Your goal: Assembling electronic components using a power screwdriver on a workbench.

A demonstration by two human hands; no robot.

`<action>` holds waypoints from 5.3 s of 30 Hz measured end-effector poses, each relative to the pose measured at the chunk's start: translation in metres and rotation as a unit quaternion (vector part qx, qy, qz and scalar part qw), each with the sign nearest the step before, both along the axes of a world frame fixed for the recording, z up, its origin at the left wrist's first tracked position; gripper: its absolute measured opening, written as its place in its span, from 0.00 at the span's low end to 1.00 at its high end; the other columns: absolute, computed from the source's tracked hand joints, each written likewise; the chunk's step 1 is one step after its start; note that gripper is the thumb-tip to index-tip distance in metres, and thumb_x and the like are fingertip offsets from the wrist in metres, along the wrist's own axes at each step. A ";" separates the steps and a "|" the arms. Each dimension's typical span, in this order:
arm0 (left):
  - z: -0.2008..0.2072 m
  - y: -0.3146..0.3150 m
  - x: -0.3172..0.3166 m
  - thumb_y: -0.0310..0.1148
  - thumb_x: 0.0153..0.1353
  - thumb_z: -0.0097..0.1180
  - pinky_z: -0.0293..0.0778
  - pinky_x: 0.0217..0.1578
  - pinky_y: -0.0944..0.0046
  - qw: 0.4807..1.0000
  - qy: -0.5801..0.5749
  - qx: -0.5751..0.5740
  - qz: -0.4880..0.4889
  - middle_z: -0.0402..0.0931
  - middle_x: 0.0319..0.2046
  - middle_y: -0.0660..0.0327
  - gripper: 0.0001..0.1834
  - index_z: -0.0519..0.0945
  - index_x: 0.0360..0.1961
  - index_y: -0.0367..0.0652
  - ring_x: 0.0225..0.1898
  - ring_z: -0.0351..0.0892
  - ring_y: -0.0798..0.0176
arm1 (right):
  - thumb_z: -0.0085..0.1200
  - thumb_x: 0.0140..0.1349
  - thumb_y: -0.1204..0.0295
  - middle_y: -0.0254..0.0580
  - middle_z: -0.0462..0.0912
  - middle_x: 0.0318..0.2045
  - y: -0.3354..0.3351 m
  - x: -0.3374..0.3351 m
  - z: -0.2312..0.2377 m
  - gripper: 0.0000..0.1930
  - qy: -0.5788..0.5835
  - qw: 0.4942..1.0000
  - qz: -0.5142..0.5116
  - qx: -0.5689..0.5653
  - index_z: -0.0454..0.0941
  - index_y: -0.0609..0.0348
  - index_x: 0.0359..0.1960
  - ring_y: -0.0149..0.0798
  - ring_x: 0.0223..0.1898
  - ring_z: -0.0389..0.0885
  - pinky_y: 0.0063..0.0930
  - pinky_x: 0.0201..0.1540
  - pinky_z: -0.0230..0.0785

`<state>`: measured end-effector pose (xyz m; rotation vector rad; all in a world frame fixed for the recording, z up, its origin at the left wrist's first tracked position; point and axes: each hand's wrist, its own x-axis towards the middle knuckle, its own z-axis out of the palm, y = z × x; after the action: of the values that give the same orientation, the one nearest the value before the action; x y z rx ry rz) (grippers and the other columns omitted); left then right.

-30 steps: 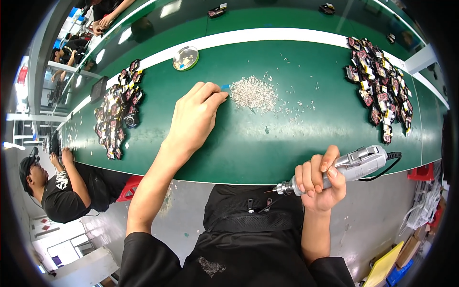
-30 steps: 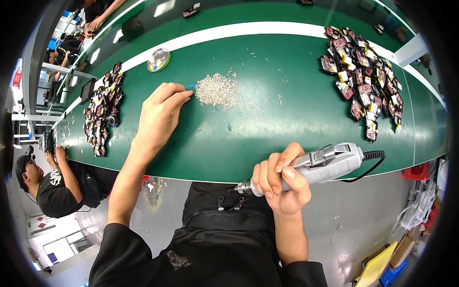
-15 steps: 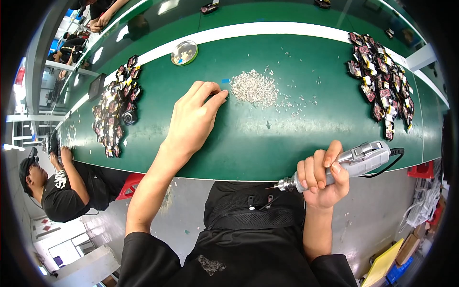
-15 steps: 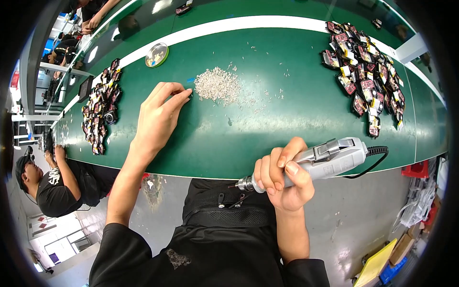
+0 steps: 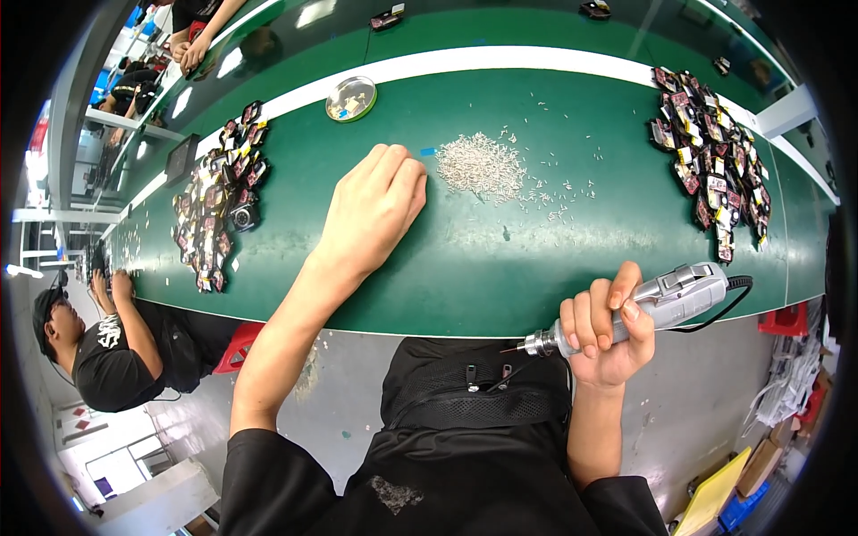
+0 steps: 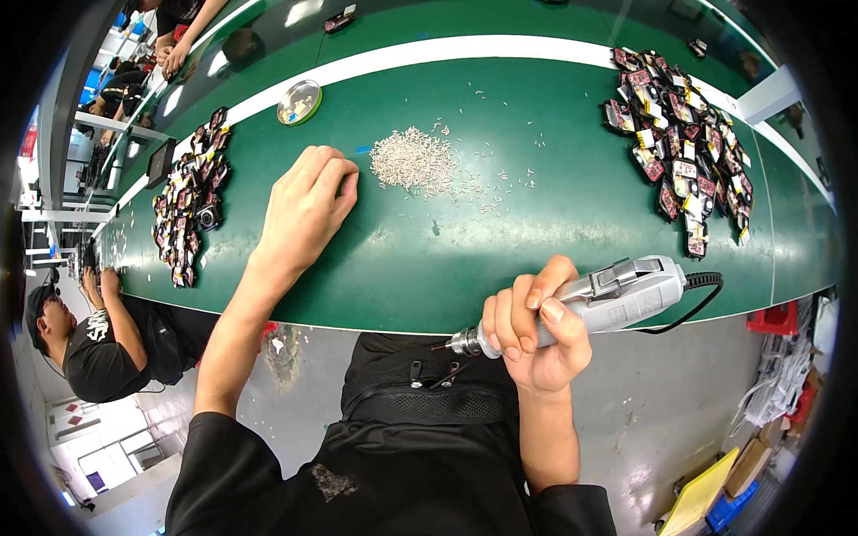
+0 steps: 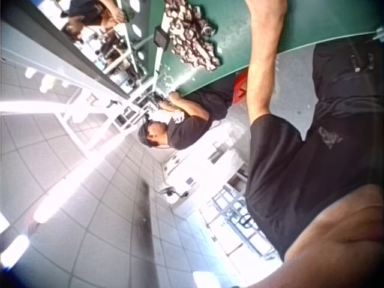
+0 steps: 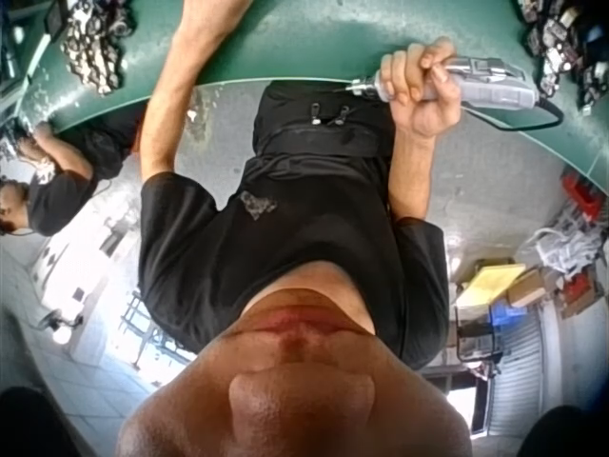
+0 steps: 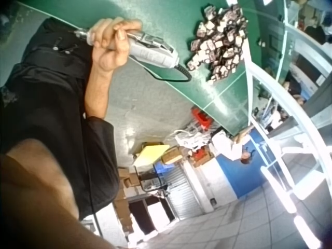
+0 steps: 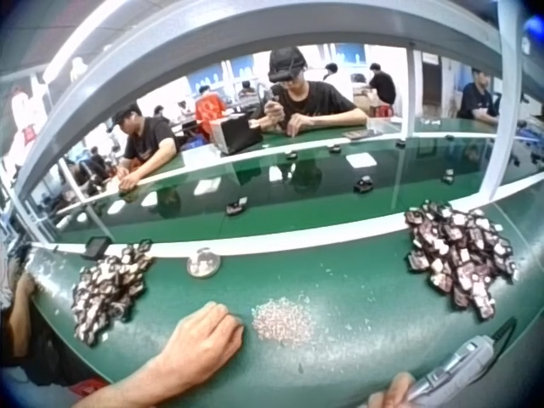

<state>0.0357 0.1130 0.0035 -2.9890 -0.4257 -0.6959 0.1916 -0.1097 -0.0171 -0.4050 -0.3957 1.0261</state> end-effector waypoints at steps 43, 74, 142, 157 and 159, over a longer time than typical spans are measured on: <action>-0.006 -0.144 -0.028 0.26 0.66 0.47 0.73 0.30 0.69 0.503 -0.315 -0.801 -0.082 0.75 0.29 0.52 0.10 0.75 0.32 0.28 0.27 0.74 0.65 | 0.48 0.58 0.73 0.27 0.62 0.13 0.019 -0.019 0.054 0.05 0.028 0.992 -0.083 0.087 0.65 0.57 0.32 0.24 0.12 0.62 0.21 0.22 0.58; 0.034 0.134 -0.046 0.33 0.61 0.54 0.70 0.26 0.66 0.928 -0.135 -0.181 0.295 0.77 0.19 0.58 0.11 0.79 0.28 0.35 0.21 0.76 0.65 | 0.42 0.61 0.71 0.31 0.59 0.11 0.024 -0.033 0.013 0.05 0.100 0.986 -0.127 -0.045 0.61 0.56 0.30 0.27 0.11 0.57 0.25 0.20 0.57; -0.010 -0.106 -0.031 0.23 0.39 0.58 0.79 0.31 0.63 0.989 -0.054 -0.097 -0.096 0.78 0.37 0.47 0.18 0.77 0.35 0.25 0.36 0.80 0.51 | 0.43 0.62 0.76 0.36 0.64 0.16 0.000 -0.098 -0.004 0.04 0.063 0.985 0.027 -0.161 0.64 0.62 0.36 0.30 0.16 0.63 0.25 0.22 0.62; 0.000 -0.109 -0.039 0.20 0.40 0.56 0.78 0.43 0.57 0.982 0.061 -0.143 -0.105 0.74 0.46 0.41 0.23 0.75 0.42 0.21 0.46 0.76 0.45 | 0.44 0.64 0.66 0.30 0.64 0.14 0.019 -0.009 0.055 0.07 -0.162 0.986 0.003 -0.029 0.65 0.55 0.33 0.26 0.13 0.64 0.24 0.24 0.60; 0.002 -0.110 -0.040 0.20 0.40 0.55 0.78 0.44 0.57 0.983 0.075 -0.129 -0.111 0.73 0.47 0.39 0.24 0.75 0.42 0.20 0.47 0.76 0.44 | 0.44 0.63 0.65 0.29 0.64 0.14 0.028 -0.006 0.052 0.07 -0.189 0.982 0.007 -0.020 0.65 0.55 0.33 0.25 0.13 0.62 0.23 0.24 0.58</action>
<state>-0.0046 0.0027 0.0053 -3.3413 -0.1869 -0.4511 0.1855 -0.0814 0.0349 -0.6372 -0.7206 0.9720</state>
